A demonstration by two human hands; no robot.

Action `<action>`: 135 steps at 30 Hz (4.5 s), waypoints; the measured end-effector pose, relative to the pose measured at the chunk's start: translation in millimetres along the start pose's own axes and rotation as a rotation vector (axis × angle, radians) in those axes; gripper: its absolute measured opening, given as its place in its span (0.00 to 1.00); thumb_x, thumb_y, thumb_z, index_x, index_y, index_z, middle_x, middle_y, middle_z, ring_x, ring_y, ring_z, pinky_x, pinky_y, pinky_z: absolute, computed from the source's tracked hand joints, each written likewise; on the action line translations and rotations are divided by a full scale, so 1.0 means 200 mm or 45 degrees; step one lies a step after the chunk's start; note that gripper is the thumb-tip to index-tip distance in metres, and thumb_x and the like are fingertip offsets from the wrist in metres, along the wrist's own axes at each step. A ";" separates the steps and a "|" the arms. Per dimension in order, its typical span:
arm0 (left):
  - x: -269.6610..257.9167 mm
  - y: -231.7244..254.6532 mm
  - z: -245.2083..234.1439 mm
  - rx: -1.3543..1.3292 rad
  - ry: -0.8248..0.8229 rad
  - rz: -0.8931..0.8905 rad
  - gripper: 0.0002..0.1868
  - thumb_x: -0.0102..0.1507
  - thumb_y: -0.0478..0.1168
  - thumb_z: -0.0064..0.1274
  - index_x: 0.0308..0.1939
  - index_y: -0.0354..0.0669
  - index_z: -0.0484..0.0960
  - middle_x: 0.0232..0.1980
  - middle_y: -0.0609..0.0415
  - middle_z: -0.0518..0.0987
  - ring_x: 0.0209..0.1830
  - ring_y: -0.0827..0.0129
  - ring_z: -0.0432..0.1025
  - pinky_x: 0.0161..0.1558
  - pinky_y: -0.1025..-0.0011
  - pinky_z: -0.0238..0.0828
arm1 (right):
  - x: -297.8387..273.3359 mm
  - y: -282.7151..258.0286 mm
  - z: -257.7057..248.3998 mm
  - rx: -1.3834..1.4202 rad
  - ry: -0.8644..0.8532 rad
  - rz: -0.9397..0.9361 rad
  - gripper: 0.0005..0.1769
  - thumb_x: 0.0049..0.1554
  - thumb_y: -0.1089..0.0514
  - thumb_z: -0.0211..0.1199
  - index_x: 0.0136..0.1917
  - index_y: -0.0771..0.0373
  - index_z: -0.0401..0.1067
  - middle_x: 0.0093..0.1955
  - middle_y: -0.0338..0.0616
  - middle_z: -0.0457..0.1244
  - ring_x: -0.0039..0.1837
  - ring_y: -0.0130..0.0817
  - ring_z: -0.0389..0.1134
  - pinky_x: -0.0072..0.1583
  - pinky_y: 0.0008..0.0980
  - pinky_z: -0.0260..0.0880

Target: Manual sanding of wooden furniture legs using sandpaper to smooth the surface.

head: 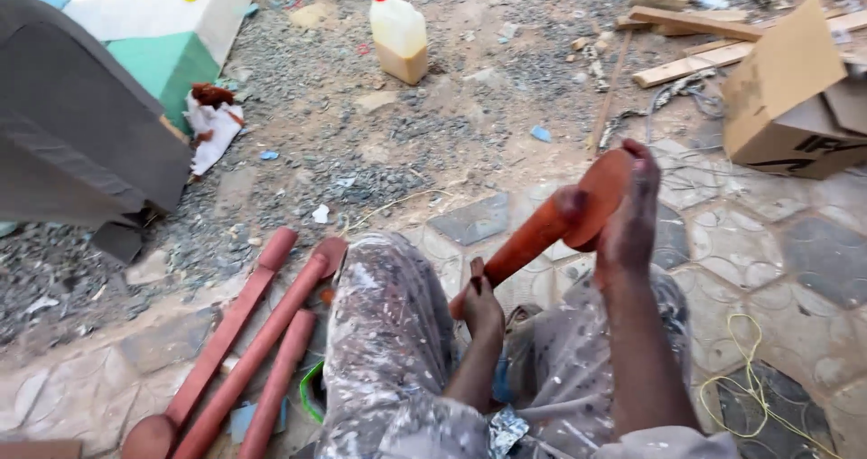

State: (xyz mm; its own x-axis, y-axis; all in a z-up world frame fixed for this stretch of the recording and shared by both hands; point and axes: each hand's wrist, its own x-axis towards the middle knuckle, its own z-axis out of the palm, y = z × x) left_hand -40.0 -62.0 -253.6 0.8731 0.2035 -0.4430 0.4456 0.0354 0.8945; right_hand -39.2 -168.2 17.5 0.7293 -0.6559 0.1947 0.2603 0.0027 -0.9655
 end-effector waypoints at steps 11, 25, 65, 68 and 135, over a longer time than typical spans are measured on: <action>-0.68 0.77 0.11 -0.704 -0.224 0.269 0.21 0.72 0.41 0.45 0.68 0.37 0.74 0.71 0.37 0.70 0.74 0.53 0.61 0.76 0.54 0.51 | 0.11 0.31 -0.25 -0.010 0.344 -0.039 0.20 0.68 0.44 0.63 0.66 0.40 0.56 0.64 0.43 0.48 0.63 0.38 0.54 0.63 0.42 0.73; -0.12 0.38 -0.11 -0.127 -0.122 -0.234 0.22 0.72 0.44 0.36 0.65 0.55 0.81 0.73 0.67 0.76 0.73 0.72 0.68 0.68 0.75 0.60 | -0.39 0.65 -0.09 0.573 0.315 0.604 0.25 0.60 0.65 0.55 0.70 0.53 0.64 0.50 0.37 0.62 0.46 0.28 0.62 0.55 0.31 0.69; -0.42 1.19 -0.71 0.879 -0.021 1.330 0.25 0.68 0.42 0.41 0.70 0.58 0.74 0.73 0.51 0.72 0.72 0.56 0.64 0.67 0.57 0.57 | -0.61 0.04 -0.77 0.885 0.756 0.742 0.33 0.54 0.43 0.55 0.67 0.64 0.60 0.68 0.53 0.63 0.70 0.49 0.68 0.72 0.50 0.68; -0.63 1.09 -0.58 0.791 -0.167 1.421 0.26 0.64 0.36 0.48 0.68 0.54 0.73 0.66 0.45 0.76 0.53 0.47 0.73 0.46 0.51 0.69 | -0.73 0.27 -0.94 0.654 0.700 1.036 0.34 0.57 0.44 0.53 0.71 0.62 0.57 0.74 0.50 0.57 0.76 0.45 0.61 0.76 0.44 0.62; -0.11 1.22 -1.48 0.786 0.461 1.122 0.17 0.72 0.43 0.42 0.60 0.42 0.80 0.67 0.46 0.76 0.66 0.53 0.70 0.63 0.58 0.67 | -0.70 0.13 0.19 -2.113 -0.869 -0.622 0.59 0.40 0.47 0.76 0.77 0.60 0.49 0.60 0.47 0.57 0.60 0.43 0.60 0.62 0.45 0.65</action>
State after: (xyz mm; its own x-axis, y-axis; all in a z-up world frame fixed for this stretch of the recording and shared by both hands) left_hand -9.0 231.2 -7.8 0.8671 0.1930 0.4592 -0.1870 -0.7284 0.6591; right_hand -110.4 -48.5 -28.0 0.9956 0.0093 0.0935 -0.0012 -0.9937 0.1124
